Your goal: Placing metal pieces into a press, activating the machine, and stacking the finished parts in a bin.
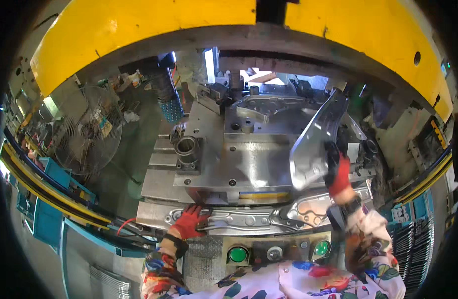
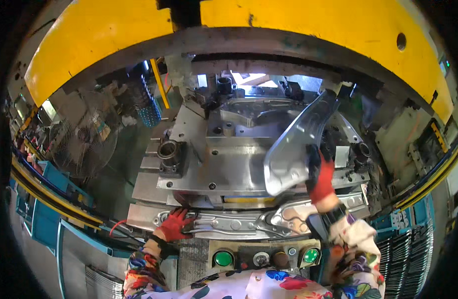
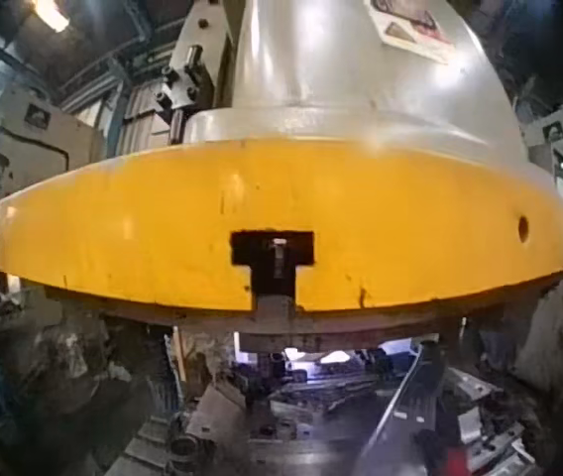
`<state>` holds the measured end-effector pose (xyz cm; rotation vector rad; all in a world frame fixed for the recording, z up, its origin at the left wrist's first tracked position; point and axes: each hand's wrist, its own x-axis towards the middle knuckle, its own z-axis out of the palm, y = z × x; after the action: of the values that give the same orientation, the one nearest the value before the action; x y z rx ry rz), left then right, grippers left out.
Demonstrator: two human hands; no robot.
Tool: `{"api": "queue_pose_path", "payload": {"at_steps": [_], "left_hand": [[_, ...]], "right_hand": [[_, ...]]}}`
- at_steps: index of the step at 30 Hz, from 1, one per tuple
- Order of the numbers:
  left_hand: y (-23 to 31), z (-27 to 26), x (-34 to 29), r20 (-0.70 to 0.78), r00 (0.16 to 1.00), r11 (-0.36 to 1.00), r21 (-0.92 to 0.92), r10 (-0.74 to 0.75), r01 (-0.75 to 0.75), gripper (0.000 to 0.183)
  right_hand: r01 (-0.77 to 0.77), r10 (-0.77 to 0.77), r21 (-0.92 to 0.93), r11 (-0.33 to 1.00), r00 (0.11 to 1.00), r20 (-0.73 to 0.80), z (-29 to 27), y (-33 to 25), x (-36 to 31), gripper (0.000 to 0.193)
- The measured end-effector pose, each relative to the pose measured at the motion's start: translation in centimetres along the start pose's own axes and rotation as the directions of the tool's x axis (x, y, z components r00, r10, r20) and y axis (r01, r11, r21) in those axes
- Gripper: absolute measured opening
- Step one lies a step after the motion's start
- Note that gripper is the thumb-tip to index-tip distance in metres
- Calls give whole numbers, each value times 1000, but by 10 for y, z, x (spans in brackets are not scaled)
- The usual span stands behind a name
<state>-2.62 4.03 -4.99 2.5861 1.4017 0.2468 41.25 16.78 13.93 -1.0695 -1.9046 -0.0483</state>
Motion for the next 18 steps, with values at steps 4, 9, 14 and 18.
{"api": "queue_pose_path", "payload": {"at_steps": [4,9,14,18], "left_hand": [[16,-9,4,-144,989,998,-67,-27,18,72],[36,-8,-30,-269,931,969,-96,-245,227,68],[60,14,-62,-367,872,946,-154,-323,285,62],[75,29,-69,-396,840,928,-180,-372,326,63]], "right_hand": [[-338,421,399,853,896,-141,60,72,50,42],[-264,826,908,324,548,-136,141,57,126,41],[-470,454,-185,863,882,-125,180,83,145,42],[-221,273,-578,785,962,3,182,112,131,54]]}}
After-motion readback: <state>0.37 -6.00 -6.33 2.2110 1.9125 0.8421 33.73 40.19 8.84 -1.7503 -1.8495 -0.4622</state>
